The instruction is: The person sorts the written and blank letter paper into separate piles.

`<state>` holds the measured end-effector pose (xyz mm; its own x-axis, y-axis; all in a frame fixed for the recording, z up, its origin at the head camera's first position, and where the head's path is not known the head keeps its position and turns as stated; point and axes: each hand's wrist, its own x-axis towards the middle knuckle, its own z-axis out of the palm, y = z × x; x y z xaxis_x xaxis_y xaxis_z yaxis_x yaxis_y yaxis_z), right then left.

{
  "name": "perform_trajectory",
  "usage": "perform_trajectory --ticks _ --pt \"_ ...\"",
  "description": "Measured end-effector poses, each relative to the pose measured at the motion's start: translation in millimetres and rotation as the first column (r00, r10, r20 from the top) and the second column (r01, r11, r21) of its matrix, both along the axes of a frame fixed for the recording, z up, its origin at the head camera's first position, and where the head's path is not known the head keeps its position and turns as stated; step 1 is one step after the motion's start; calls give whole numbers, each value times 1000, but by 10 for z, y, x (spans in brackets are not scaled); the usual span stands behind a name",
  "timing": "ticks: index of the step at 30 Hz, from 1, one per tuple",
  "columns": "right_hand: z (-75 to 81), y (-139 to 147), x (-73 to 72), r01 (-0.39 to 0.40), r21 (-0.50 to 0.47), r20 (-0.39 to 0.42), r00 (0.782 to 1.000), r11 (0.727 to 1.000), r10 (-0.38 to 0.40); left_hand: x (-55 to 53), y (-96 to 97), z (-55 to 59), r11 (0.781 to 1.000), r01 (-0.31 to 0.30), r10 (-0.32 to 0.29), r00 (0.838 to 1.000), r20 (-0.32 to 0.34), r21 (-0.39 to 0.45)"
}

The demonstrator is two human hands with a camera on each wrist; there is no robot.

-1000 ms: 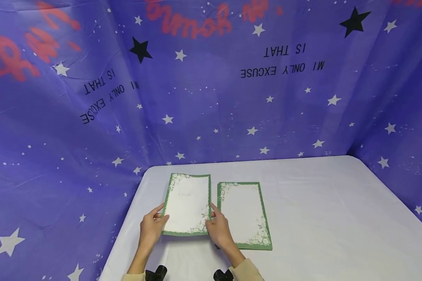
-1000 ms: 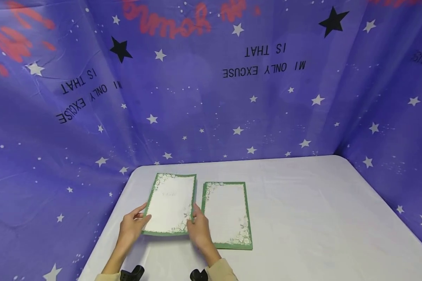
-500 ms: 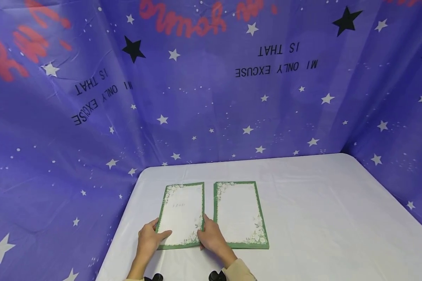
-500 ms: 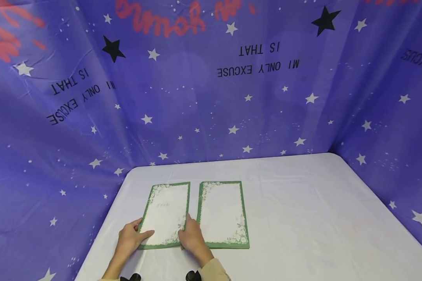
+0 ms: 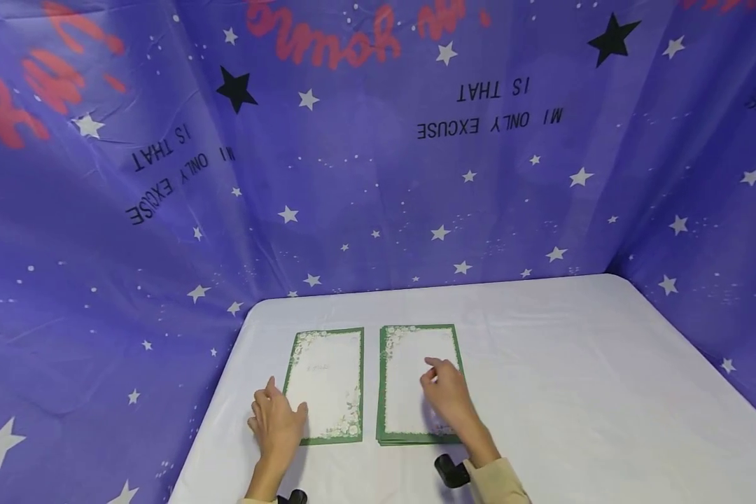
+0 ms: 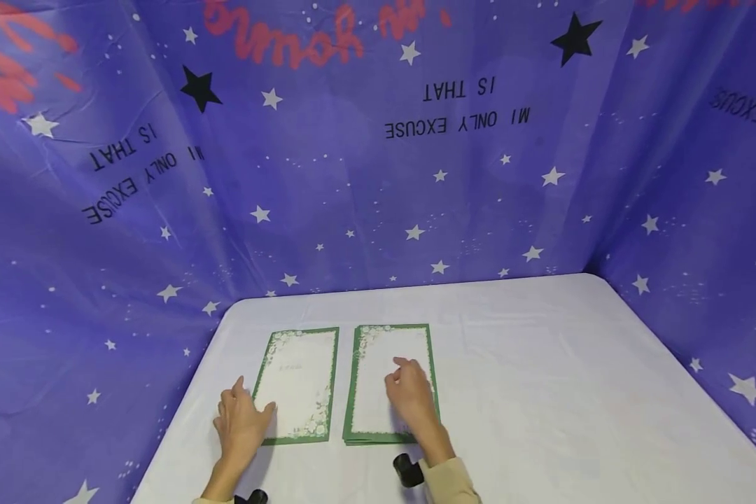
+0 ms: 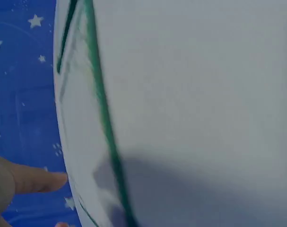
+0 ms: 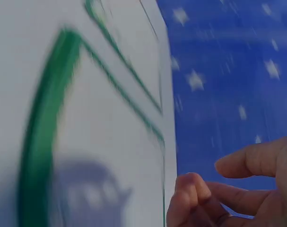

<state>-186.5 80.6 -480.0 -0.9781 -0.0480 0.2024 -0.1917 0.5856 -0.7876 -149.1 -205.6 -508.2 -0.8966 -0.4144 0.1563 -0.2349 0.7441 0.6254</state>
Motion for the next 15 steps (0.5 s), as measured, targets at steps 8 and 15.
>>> perform_trajectory --ticks 8,15 --pt "-57 761 -39 108 -128 249 966 986 -74 -312 538 292 946 188 -202 979 26 265" --pt "-196 926 19 174 -208 388 918 963 -82 -435 941 309 897 286 -349 927 140 338"
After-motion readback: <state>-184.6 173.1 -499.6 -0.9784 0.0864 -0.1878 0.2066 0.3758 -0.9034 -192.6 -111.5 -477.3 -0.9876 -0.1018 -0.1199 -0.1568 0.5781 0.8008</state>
